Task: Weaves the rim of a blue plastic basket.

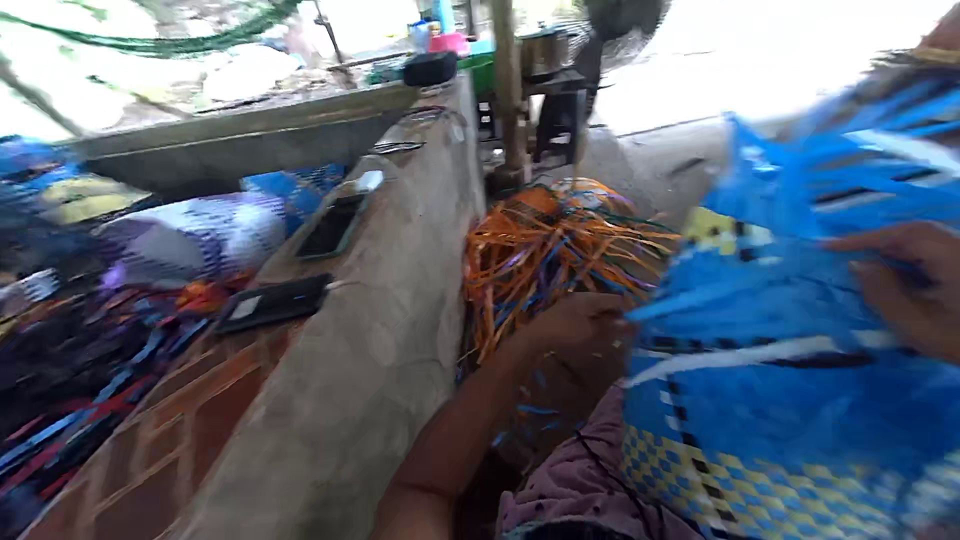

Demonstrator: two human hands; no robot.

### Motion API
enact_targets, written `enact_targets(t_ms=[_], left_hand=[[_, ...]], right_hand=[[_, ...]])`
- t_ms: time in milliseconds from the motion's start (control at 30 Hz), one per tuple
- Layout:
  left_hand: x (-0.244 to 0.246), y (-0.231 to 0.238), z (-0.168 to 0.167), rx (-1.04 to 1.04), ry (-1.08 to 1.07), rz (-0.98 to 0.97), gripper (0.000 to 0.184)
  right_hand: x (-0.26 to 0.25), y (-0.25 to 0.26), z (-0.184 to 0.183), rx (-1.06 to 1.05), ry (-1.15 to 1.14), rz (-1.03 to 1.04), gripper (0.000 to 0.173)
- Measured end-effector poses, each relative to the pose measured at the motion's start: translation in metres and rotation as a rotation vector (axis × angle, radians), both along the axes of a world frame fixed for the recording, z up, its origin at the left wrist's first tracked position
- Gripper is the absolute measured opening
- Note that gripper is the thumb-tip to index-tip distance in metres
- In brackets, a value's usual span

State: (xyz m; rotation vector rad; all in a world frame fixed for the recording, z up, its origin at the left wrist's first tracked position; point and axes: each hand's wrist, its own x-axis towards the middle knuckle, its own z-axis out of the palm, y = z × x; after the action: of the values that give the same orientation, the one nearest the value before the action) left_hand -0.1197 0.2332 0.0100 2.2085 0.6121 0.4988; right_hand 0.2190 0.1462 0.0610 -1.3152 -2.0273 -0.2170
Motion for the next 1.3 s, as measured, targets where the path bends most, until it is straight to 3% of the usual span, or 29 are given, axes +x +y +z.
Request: enact_targets(t_ms=[100,267,500,733,933,1200,1300], left_hand=[[0.017,0.008,0.014,0.187,0.025,0.053,0.02],[0.072,0.002,0.071,0.209,-0.344,-0.06,0.011],[0.118,0.026,0.119,0.309,-0.293,0.073,0.017],[0.124,0.022,0.124,0.316,-0.235,0.079,0.012],[0.123,0.013,0.117,0.736,-0.115,-0.209,0.009],[0.127,-0.001,0.119,0.768,-0.135,-0.08,0.011],[0.12,-0.005,0.104,0.764,-0.072,-0.049,0.011]], right_hand=[[-0.03,-0.004,0.029,-0.131,0.057,-0.043,0.036],[-0.035,0.005,0.036,-0.268,0.224,0.058,0.049],[-0.032,0.001,0.041,-0.392,0.351,0.144,0.055],[-0.028,0.002,0.043,-0.513,0.418,0.178,0.056],[-0.025,0.006,0.035,-0.48,0.49,0.201,0.049],[-0.035,0.003,0.038,-0.48,0.5,0.191,0.027],[-0.03,0.005,0.034,-0.447,0.491,0.214,0.037]])
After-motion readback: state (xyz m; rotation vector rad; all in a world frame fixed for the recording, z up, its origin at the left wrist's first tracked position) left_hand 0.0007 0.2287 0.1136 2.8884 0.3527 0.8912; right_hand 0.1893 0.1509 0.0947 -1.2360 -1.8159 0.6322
